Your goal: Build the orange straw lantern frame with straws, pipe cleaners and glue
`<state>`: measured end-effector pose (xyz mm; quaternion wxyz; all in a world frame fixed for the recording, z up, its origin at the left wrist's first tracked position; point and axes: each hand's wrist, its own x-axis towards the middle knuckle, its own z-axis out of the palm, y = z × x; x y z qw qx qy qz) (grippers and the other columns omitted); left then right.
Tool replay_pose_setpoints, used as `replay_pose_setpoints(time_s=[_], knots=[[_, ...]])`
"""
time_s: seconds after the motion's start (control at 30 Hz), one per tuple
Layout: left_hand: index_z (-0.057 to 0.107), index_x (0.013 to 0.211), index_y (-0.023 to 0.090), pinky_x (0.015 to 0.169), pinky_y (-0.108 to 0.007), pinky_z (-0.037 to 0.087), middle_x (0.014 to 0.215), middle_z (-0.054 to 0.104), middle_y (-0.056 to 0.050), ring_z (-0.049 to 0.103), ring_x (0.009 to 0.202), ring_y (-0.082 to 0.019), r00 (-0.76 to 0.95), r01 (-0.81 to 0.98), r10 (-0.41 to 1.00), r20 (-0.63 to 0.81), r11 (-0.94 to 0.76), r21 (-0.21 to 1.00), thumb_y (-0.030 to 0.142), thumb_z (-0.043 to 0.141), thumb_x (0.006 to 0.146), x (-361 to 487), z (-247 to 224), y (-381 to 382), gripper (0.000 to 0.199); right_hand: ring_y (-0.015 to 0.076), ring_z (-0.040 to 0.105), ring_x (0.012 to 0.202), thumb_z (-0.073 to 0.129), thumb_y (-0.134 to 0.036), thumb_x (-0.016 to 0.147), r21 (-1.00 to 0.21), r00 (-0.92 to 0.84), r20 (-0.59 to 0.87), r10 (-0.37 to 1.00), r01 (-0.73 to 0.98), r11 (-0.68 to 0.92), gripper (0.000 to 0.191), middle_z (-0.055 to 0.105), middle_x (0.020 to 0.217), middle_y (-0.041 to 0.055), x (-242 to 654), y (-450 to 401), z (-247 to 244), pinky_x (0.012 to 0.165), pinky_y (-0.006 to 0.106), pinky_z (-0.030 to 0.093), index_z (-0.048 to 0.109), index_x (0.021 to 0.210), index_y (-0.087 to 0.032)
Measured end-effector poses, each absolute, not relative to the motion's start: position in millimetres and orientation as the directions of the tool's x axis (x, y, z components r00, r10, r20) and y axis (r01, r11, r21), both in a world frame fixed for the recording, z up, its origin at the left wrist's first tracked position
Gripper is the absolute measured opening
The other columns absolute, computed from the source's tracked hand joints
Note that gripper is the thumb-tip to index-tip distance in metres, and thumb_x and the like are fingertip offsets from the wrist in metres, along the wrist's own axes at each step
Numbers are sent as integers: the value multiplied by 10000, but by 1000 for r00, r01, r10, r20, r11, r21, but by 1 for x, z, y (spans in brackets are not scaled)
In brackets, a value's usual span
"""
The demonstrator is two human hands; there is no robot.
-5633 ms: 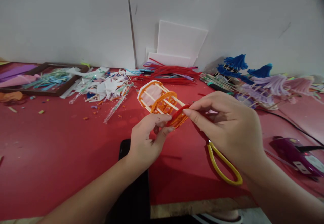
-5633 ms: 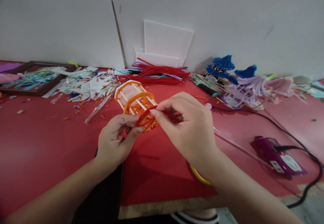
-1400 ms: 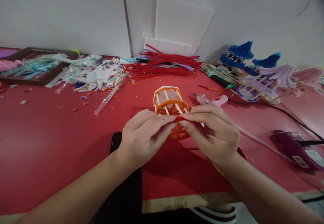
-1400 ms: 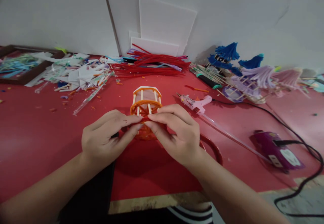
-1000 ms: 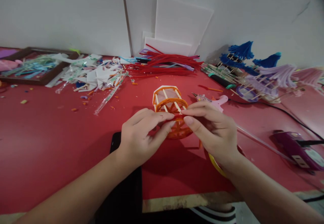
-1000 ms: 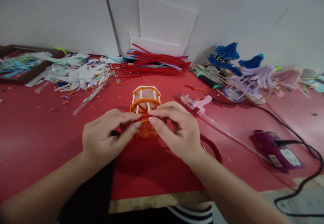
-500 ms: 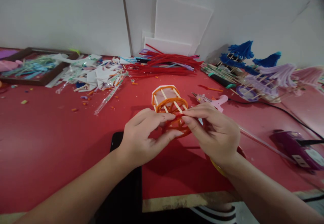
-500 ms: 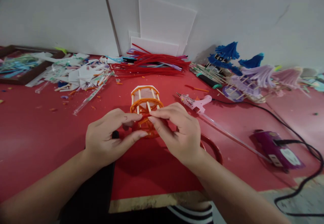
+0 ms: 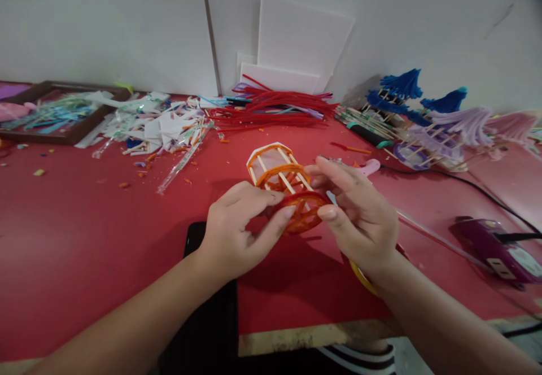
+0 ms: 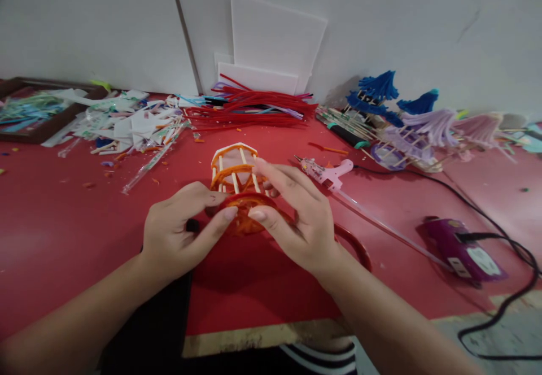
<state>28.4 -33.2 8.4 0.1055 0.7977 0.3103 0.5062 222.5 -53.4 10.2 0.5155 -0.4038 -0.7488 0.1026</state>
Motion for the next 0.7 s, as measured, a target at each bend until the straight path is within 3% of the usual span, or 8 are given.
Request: replay_pose_setpoints(time_s=[0.1,0.2,0.33,0.5,0.7], knots=[[638,806,173,573,-215,511,708,698,-17,607,596,-104,240,401,660,712,-735,547,230,654,852,29,10,-34,75,194,645,906,567,-207,918,-541,-25,753,658,545,640,204,692,977,38,222,-54,10,829,387,535,684,1069,-280],[621,757,178,547,-203,495,634,651,10,591,570,-99,195,408,709,678,-687,601,249,638,856,29,11,-33,123,187,628,805,503,-184,944,-548,62,780,623,550,631,189,656,796,26,220,-52,13,780,395,518,660,868,-258],[645,805,170,567,-202,518,672,676,-7,623,594,-106,165,394,758,631,-638,662,270,629,864,29,10,-33,117,193,636,801,628,-180,875,-555,74,781,621,539,634,91,668,799,21,220,-50,15,754,389,524,665,861,-261],[649,858,172,599,-226,534,712,693,-17,638,619,-119,130,381,782,610,-607,697,316,635,868,28,4,-32,145,187,651,875,689,-143,826,-563,39,745,666,572,597,152,699,870,16,220,-50,15,812,374,529,689,913,-269],[643,832,175,577,-219,509,689,672,-6,608,600,-108,168,361,764,623,-636,682,286,630,870,29,3,-32,118,158,619,707,691,-166,825,-619,95,714,694,548,563,117,666,782,-4,215,-54,8,632,312,513,671,889,-261]])
